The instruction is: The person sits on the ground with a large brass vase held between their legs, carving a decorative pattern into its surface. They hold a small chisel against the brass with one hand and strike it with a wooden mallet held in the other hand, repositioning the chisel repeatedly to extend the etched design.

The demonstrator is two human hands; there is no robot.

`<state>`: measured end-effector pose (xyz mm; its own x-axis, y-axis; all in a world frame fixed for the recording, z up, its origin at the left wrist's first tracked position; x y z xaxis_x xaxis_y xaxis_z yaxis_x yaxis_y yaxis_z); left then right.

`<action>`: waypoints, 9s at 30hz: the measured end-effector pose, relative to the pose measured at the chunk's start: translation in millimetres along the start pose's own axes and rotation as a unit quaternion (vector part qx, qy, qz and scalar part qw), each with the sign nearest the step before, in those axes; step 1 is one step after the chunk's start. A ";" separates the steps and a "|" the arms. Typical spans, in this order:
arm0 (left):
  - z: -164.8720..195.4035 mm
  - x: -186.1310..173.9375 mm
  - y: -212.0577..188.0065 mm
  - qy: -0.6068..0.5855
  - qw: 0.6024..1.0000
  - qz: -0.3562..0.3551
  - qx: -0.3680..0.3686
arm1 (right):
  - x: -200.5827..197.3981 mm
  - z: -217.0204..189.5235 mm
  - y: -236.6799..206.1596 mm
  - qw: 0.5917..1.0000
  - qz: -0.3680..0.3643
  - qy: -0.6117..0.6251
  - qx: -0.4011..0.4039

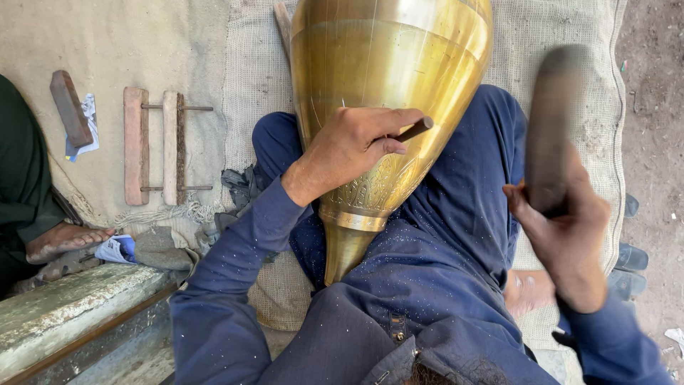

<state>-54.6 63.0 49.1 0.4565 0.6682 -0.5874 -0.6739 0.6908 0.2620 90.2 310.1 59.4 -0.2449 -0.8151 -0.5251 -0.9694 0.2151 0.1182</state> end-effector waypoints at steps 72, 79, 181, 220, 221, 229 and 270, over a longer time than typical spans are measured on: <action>0.0 -4.1 13.4 0.012 0.997 -0.051 0.054 | 9.1 -8.8 -12.4 0.979 0.056 -0.159 -0.119; -0.8 -5.3 16.9 0.014 0.995 -0.070 0.065 | 18.4 29.3 -30.3 0.997 0.050 -0.044 -0.047; -12.2 -11.2 -8.3 -0.012 0.991 0.130 -0.027 | -8.3 -63.8 53.3 0.893 -0.103 -0.419 -0.127; -31.9 11.1 -39.9 -0.116 0.920 0.357 -0.117 | 21.8 -148.5 93.2 0.726 -0.125 -0.579 -0.349; -33.6 9.2 -37.2 -0.116 0.926 0.343 -0.110 | 14.5 -143.5 94.1 0.775 -0.109 -0.523 -0.337; -35.5 -5.4 -11.2 -0.078 0.982 0.169 -0.012 | -8.9 -93.3 77.3 0.921 -0.136 -0.325 -0.165; -29.1 -10.3 -20.9 -0.072 0.973 0.212 -0.052 | -8.9 -113.0 74.5 0.938 -0.093 -0.271 -0.194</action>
<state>-62.1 33.6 27.4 0.1954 0.9244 -0.3275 -0.8714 0.3169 0.3746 18.2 272.6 168.1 -0.1275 -0.4031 -0.9062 -0.9537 -0.2012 0.2236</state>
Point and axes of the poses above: each hand's wrist, its own y-axis towards the middle knuckle, its own x-axis out of the palm, z = x × y, the point moved 6 cm from there along y, towards the middle knuckle
